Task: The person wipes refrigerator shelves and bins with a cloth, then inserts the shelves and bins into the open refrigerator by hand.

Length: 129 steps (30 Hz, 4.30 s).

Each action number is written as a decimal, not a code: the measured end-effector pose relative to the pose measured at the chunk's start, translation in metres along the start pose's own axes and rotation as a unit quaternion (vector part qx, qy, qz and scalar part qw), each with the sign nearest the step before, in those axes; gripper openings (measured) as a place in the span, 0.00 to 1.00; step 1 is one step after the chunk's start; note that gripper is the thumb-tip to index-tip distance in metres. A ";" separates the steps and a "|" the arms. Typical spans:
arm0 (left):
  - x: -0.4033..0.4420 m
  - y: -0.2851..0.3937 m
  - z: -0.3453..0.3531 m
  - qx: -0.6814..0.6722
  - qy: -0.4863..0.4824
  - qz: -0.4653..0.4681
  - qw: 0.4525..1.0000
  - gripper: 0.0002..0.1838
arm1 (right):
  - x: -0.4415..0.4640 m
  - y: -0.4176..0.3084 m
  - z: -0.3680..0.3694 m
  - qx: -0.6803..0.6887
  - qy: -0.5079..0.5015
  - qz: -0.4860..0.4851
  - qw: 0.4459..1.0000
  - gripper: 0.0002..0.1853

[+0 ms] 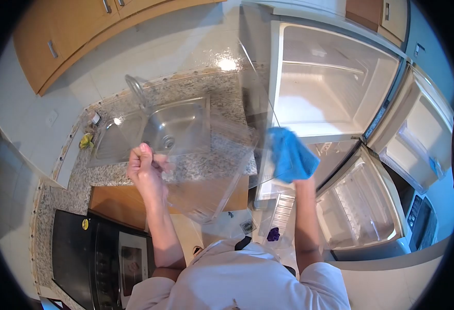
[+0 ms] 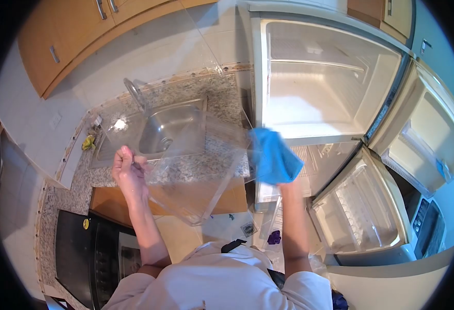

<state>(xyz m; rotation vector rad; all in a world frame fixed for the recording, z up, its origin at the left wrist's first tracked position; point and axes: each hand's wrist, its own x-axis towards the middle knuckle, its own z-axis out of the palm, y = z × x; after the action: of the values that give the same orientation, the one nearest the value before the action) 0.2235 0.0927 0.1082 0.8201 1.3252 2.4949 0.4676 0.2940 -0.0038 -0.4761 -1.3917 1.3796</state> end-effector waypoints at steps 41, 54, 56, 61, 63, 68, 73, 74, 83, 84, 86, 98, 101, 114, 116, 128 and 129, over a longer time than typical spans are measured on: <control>0.024 -0.030 -0.068 0.011 -0.052 -0.056 0.997 0.11 | 0.091 -0.143 0.156 -0.192 -0.170 0.126 0.958 0.17; 0.104 -0.045 -0.148 -0.009 0.024 -0.014 1.000 0.06 | -0.033 -0.040 0.090 -0.370 -0.317 0.267 0.831 0.19; 0.114 -0.048 -0.172 0.000 0.042 -0.005 0.999 0.05 | -0.029 -0.062 0.125 -0.228 -0.132 0.273 0.925 0.19; 0.132 -0.038 -0.220 0.046 0.113 0.040 0.992 0.06 | -0.034 -0.089 0.189 -0.003 -0.075 0.173 0.982 0.14; 0.130 -0.024 -0.222 0.102 0.136 0.035 0.985 0.09 | -0.043 -0.089 0.211 0.055 -0.402 0.075 0.911 0.17; 0.127 -0.034 -0.288 0.146 0.179 -0.049 0.972 0.08 | -0.060 -0.081 0.282 0.268 -0.602 0.037 0.751 0.15; 0.137 -0.057 -0.377 0.139 0.163 -0.210 0.954 0.10 | -0.050 -0.068 0.305 0.348 -0.570 0.026 0.744 0.18; 0.140 -0.060 -0.397 0.088 0.122 -0.240 0.959 0.10 | -0.051 -0.066 0.307 0.355 -0.574 0.028 0.737 0.18; 0.158 -0.086 -0.461 0.201 0.199 -0.296 0.912 0.10 | -0.045 -0.053 0.323 0.405 -0.598 0.091 0.685 0.18; 0.160 -0.088 -0.467 0.207 0.206 -0.303 0.907 0.10 | -0.044 -0.052 0.323 0.389 -0.605 0.092 0.688 0.18; 0.164 -0.096 -0.482 0.203 0.210 -0.308 0.905 0.10 | -0.043 -0.050 0.326 0.378 -0.613 0.093 0.687 0.17; 0.196 -0.124 -0.519 0.181 0.212 -0.339 0.898 0.10 | -0.043 -0.050 0.334 0.366 -0.594 0.154 0.700 0.13; 0.201 -0.137 -0.549 0.141 0.217 -0.362 0.896 0.16 | -0.056 -0.048 0.315 0.323 -0.571 0.126 0.744 0.11; 0.222 -0.076 -0.555 0.207 0.069 -0.321 0.922 0.12 | -0.018 0.080 0.284 -0.711 0.014 -0.070 0.700 0.25; 0.219 -0.058 -0.536 0.198 0.065 -0.321 0.924 0.12 | -0.037 0.075 0.287 -0.601 -0.093 -0.036 0.793 0.33; 0.136 -0.016 -0.304 0.149 -0.153 -0.253 0.943 0.12 | -0.097 0.001 0.295 0.036 -0.175 0.106 0.978 0.39; 0.128 -0.017 -0.282 0.149 -0.152 -0.253 0.944 0.12 | -0.094 -0.013 0.276 0.064 -0.170 0.114 0.977 0.37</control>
<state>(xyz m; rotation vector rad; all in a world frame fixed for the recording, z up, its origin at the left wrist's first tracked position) -0.0412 -0.0419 0.0174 0.7601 1.5752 1.7299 0.2704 0.0831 0.0364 -0.3315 -1.5423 1.7899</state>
